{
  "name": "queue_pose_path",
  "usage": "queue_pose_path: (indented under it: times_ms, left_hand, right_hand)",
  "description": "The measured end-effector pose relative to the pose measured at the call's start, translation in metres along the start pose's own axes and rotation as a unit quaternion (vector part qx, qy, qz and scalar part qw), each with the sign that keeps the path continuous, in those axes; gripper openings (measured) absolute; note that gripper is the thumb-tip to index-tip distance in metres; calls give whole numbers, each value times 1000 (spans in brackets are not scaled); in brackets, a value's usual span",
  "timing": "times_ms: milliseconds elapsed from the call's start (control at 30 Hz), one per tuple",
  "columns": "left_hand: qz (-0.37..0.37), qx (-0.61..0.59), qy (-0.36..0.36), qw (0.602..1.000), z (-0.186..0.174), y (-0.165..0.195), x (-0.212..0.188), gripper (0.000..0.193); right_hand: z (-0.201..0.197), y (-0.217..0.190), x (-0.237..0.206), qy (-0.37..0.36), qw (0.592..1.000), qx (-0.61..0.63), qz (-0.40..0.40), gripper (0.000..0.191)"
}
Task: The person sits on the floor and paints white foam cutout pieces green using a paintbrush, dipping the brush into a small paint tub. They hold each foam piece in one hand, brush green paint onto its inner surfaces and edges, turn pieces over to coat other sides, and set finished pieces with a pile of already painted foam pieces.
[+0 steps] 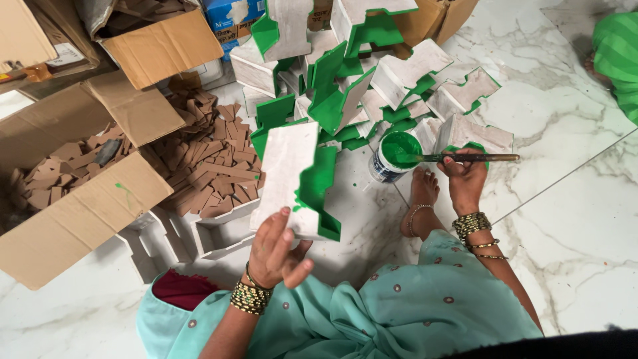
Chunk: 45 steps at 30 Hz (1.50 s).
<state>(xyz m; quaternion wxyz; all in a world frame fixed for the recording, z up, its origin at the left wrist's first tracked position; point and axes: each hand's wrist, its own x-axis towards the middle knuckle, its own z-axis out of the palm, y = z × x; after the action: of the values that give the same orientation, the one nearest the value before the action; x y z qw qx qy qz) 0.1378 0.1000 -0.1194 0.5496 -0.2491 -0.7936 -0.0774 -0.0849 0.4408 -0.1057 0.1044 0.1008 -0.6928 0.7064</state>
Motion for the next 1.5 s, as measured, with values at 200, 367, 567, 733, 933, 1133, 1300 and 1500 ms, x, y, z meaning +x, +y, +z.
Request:
queue_pose_path:
  times_ms: [200, 367, 567, 733, 933, 1133, 1300, 1500]
  left_hand:
    - [52, 18, 8, 998, -5, -3, 5, 78]
    - [44, 5, 16, 999, 1, 2, 10, 84]
    - [-209, -173, 50, 961, 0, 18, 28, 111]
    - [-473, -301, 146, 815, 4, 20, 42, 117]
    - [-663, -499, 224, 511, 11, 0, 32, 84]
    - [-699, -612, 239, 280, 12, -2, 29, 62]
    - [-682, -634, 215, 293, 17, -2, 35, 64]
    - [-678, -646, 224, 270, 25, -6, 35, 64]
  right_hand:
    - [-2, -2, 1, 6, 1000, 10, -4, 30]
    - [-9, 1, 2, -3, 999, 28, -24, 33]
    - [-22, 17, 8, 21, 1000, 21, 0, 32]
    - [-33, 28, 14, 25, 999, 28, 4, 31]
    - [-37, 32, 15, 47, 997, 53, 35, 29]
    - [-40, 31, 17, 52, 997, 58, 15, 30]
    - [-38, 27, 16, 3, 1000, -10, -1, 28]
    - [-28, 8, 14, 14, 999, 43, 17, 29]
